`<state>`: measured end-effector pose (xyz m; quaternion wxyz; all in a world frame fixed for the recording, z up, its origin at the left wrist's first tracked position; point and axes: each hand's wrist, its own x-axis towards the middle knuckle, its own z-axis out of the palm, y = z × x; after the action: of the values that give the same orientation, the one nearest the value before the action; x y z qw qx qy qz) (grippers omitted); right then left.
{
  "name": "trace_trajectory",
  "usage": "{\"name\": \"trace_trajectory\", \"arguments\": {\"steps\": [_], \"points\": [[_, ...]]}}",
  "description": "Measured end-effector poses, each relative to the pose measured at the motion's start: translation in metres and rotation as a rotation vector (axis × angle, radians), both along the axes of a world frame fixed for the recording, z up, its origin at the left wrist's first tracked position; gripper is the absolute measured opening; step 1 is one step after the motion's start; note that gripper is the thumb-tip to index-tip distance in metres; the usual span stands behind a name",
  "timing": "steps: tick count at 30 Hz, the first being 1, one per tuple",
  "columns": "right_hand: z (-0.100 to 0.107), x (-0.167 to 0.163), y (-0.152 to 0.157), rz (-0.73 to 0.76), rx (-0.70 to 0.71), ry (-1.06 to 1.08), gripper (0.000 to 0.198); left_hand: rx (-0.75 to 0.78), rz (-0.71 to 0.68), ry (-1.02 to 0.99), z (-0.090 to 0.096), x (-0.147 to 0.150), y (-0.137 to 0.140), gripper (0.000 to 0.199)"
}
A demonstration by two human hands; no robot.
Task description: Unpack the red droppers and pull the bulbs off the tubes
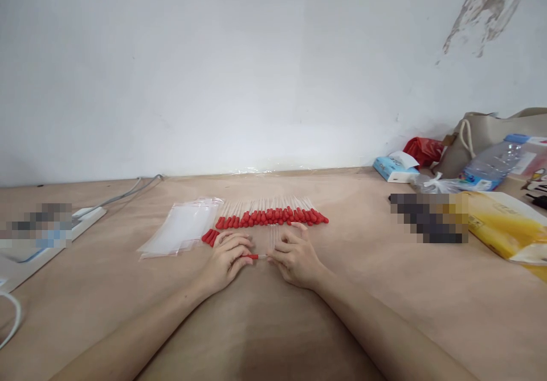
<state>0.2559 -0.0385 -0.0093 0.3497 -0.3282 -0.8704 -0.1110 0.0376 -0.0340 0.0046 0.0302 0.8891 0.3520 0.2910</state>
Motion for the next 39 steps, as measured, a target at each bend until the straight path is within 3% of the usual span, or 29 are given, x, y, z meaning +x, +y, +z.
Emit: {"name": "trace_trajectory", "arguments": {"steps": [9, 14, 17, 24, 29, 34, 39], "points": [[0.002, 0.002, -0.003, 0.01, 0.03, 0.003, 0.013, -0.006, -0.071, 0.003, 0.001, -0.003, -0.001, 0.016], [0.003, 0.016, 0.0, -0.127, -0.046, 0.064, 0.016, -0.017, 0.012, -0.107, -0.002, -0.018, 0.001, 0.016], [0.002, 0.019, 0.004, -0.22, -0.072, 0.102, 0.021, -0.023, 0.11, -0.228, -0.005, -0.026, 0.006, 0.018], [-0.007, 0.013, 0.009, -0.329, -0.034, 0.209, 0.016, 0.002, 0.547, -0.364, 0.003, -0.06, 0.028, 0.031], [-0.01, 0.007, 0.01, -0.325, 0.015, 0.163, 0.015, -0.064, 0.676, -0.191, 0.009, -0.077, 0.033, 0.035], [-0.005, 0.002, 0.005, -0.296, -0.022, 0.11, 0.014, -0.071, 0.741, 0.031, 0.006, -0.079, 0.033, 0.03], [-0.001, 0.002, 0.0, -0.271, -0.094, 0.062, 0.018, -0.039, 0.753, 0.045, 0.006, -0.078, 0.031, 0.029]]}}
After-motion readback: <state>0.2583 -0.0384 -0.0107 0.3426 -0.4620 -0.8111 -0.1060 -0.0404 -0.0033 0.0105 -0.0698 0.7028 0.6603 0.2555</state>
